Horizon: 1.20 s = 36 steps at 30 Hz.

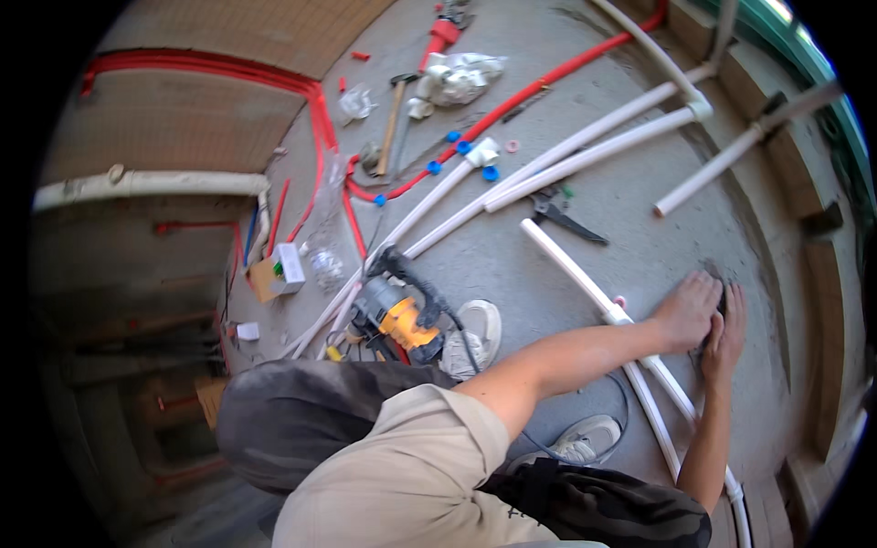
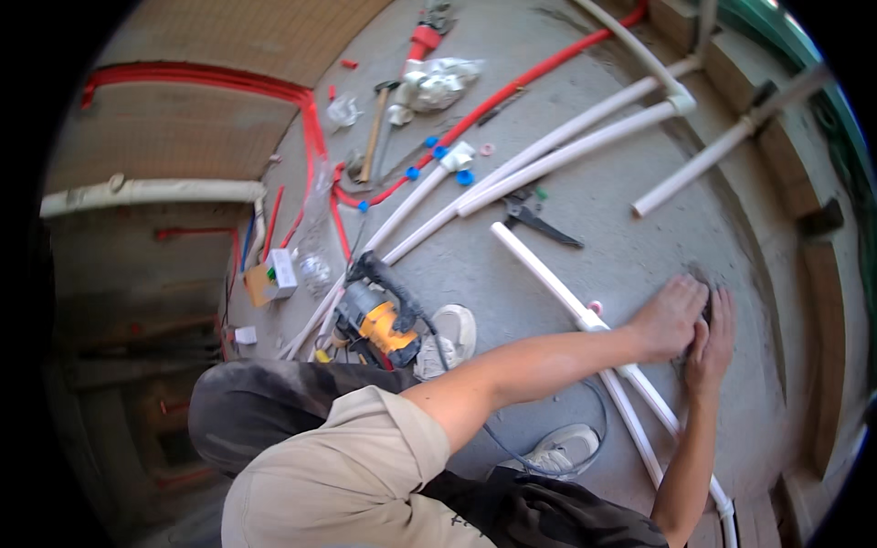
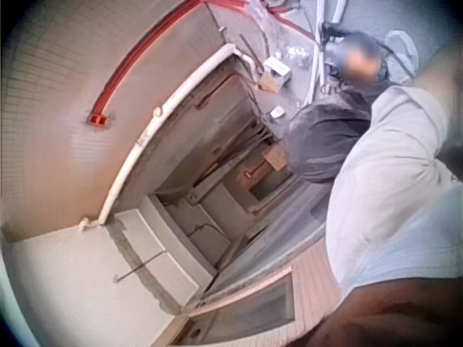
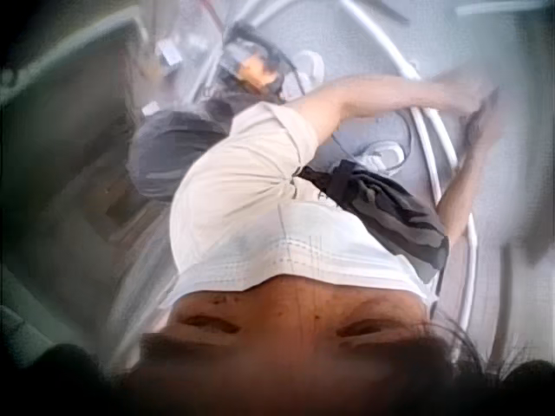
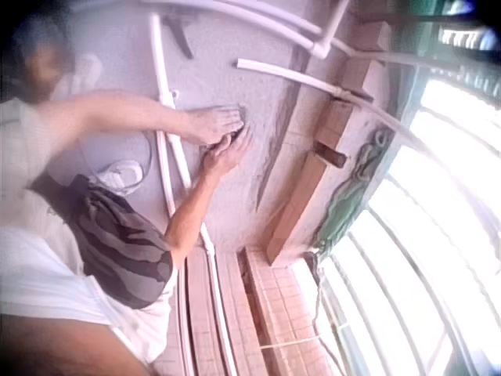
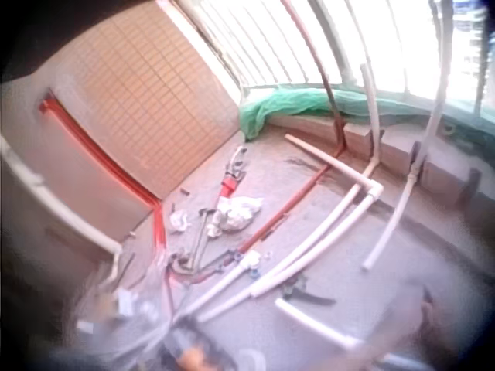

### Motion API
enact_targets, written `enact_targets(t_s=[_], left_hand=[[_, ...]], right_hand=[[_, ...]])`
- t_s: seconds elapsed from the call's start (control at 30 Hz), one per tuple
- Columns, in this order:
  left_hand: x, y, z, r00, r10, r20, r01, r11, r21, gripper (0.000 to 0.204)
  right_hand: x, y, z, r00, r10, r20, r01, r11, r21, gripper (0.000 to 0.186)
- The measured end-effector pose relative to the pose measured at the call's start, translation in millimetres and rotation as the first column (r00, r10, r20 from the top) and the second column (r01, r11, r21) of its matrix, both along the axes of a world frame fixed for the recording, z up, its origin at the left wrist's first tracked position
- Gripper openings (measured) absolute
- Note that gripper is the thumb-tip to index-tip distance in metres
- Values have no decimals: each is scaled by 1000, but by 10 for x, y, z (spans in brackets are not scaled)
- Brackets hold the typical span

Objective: The person assembles white PVC pipes with elbow fittings on a tiled floor. They then use a power drill to bore holes into the floor to secure the pipes in place. Finally, the person cleans up the resulting debris by hand.

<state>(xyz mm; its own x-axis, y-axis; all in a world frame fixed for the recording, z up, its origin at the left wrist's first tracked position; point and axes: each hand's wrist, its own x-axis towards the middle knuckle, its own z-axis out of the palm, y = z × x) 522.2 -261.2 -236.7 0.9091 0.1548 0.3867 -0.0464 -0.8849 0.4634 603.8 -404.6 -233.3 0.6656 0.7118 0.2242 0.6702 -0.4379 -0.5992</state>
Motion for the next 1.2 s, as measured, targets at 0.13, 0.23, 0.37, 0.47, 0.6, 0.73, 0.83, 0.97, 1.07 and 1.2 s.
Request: enact_targets(t_s=[0.13, 0.23, 0.37, 0.47, 0.6, 0.73, 0.83, 0.97, 1.07, 1.2], left_hand=[[70, 95, 275, 938, -164, -306, 81, 960, -268, 45], [11, 101, 10, 987, 19, -161, -59, 967, -246, 41], [72, -132, -146, 979, 175, 103, -160, 976, -145, 32], [107, -119, -58, 999, 18, -27, -25, 961, -276, 29], [130, -34, -34, 997, -19, -76, 2, 976, -218, 28], [128, -132, -93, 994, 109, 21, -108, 993, -50, 27], [174, -147, 7, 993, 69, -93, -97, 934, -343, 26], [143, -121, 68, 994, 63, -85, -95, 887, -451, 24], [136, -175, 130, 981, 48, -189, -152, 793, -590, 27], [235, -462, 182, 918, 193, -345, -389, 285, -876, 43]], right_hand=[[-35, -184, -75, 1000, 7, -16, -6, 1000, 25, 46], [-39, -72, -101, 999, -4, 52, 4, 1000, 4, 49], [-73, -35, -118, 996, -53, 75, 56, 997, -51, 51], [-62, -102, -226, 995, -93, 36, 94, 995, -17, 52], [-143, -58, -155, 986, -169, -7, 168, 982, 87, 52], [-118, 7, -139, 982, -180, 59, 183, 982, -43, 49], [-136, 33, -176, 972, -232, 42, 233, 972, -19, 48], [-272, 183, -192, 933, -339, -121, 352, 930, 104, 47], [-394, 352, -50, 835, -373, -404, 498, 825, 266, 46], [-301, 387, 55, 548, -76, -833, 686, 611, 395, 45]])
